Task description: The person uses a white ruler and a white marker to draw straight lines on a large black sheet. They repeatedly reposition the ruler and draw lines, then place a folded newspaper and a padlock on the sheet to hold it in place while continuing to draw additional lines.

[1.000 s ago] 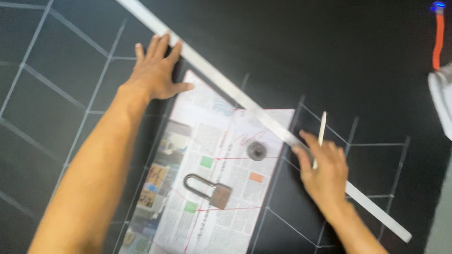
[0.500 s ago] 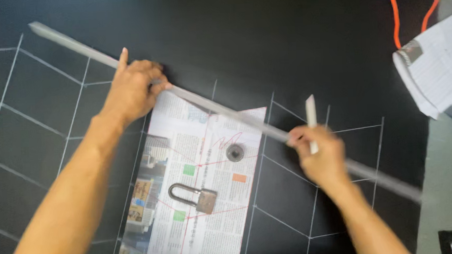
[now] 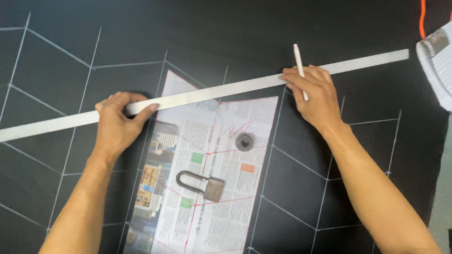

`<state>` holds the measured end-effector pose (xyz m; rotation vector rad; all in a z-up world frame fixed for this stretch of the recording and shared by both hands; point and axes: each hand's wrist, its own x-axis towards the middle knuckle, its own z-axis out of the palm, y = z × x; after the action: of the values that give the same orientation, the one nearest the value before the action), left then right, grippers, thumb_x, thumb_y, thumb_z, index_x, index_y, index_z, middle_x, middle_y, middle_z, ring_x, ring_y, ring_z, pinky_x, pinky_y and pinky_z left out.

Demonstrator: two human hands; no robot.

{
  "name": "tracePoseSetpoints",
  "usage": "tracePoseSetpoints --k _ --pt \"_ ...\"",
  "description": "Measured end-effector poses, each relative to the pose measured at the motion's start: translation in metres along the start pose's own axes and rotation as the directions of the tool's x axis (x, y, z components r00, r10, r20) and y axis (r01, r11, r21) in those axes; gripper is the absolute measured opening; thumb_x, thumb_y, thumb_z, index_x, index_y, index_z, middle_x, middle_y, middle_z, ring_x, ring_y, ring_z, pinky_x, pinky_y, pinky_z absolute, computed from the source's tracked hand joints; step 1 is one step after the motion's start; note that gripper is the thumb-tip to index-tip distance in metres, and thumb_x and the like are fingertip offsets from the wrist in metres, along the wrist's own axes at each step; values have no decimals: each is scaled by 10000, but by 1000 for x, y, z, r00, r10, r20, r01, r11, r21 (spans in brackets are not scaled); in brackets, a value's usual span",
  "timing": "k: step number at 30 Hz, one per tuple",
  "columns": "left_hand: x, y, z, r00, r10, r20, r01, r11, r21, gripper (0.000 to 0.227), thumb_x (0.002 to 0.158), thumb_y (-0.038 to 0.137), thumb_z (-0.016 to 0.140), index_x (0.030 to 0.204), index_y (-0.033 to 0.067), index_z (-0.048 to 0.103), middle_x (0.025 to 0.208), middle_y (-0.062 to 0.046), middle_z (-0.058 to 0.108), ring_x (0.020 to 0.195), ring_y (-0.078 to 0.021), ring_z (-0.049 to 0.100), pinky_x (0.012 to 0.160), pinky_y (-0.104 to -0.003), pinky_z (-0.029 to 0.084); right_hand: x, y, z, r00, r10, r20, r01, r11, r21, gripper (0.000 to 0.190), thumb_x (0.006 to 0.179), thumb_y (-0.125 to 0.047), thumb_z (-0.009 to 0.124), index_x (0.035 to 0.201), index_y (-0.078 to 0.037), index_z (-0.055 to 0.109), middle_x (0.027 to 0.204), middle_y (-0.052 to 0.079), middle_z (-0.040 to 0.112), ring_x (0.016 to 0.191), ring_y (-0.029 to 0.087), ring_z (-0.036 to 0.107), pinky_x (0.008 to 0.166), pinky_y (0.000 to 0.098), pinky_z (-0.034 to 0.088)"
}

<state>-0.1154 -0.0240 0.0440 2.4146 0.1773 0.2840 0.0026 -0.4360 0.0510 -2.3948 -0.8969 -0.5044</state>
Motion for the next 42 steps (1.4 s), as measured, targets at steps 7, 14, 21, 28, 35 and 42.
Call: tracePoseSetpoints --k 7,14,21,28,35,42 --pt "-15 -5 13 934 327 -142 -294 932 211 379 866 249 860 1215 124 781 1336 -120 550 1236 -320 446 1081 -458 350 -24 9 18 980 201 5 -201 980 10 256 1005 -104 693 1258 -74 724 1387 106 685 1404 317 535 1197 476 372" --pt "-13 -19 18 919 359 -165 -298 903 309 234 936 209 818 1156 129 807 1190 -59 648 1099 -263 535 982 -408 425 -31 -4 24 978 207 36 -208 978 13 696 857 -313 842 1418 4 577 1497 235 546 1465 388 428 1245 522 255" --pt "-6 -23 21 896 401 -189 -320 880 351 208 993 207 810 1181 119 807 1166 -31 671 1044 -232 548 937 -394 432 -35 -11 29 969 246 7 -246 969 36 719 844 -310 872 1428 -12 575 1505 233 553 1493 372 420 1268 527 246" --pt "-7 -24 26 892 389 -230 -317 901 296 275 941 215 833 1189 104 796 1171 -63 658 1069 -255 548 957 -400 433 -38 -9 33 974 227 -23 -227 974 2 719 820 -326 887 1396 -8 597 1475 236 567 1468 375 442 1253 535 253" --pt "-7 -27 28 897 376 -232 -303 906 295 273 960 203 841 1207 99 792 1197 -64 657 1098 -260 550 975 -401 437 -41 -10 33 975 209 -70 -212 977 -27 677 848 -326 886 1385 -8 623 1448 210 615 1450 337 497 1243 519 300" --pt "-8 -29 27 901 373 -222 -300 904 304 287 951 181 842 1218 91 787 1197 -76 652 1103 -259 548 982 -402 439 -41 -12 33 974 218 -64 -221 975 -34 648 849 -337 881 1362 -18 647 1433 201 633 1438 332 513 1232 508 302"
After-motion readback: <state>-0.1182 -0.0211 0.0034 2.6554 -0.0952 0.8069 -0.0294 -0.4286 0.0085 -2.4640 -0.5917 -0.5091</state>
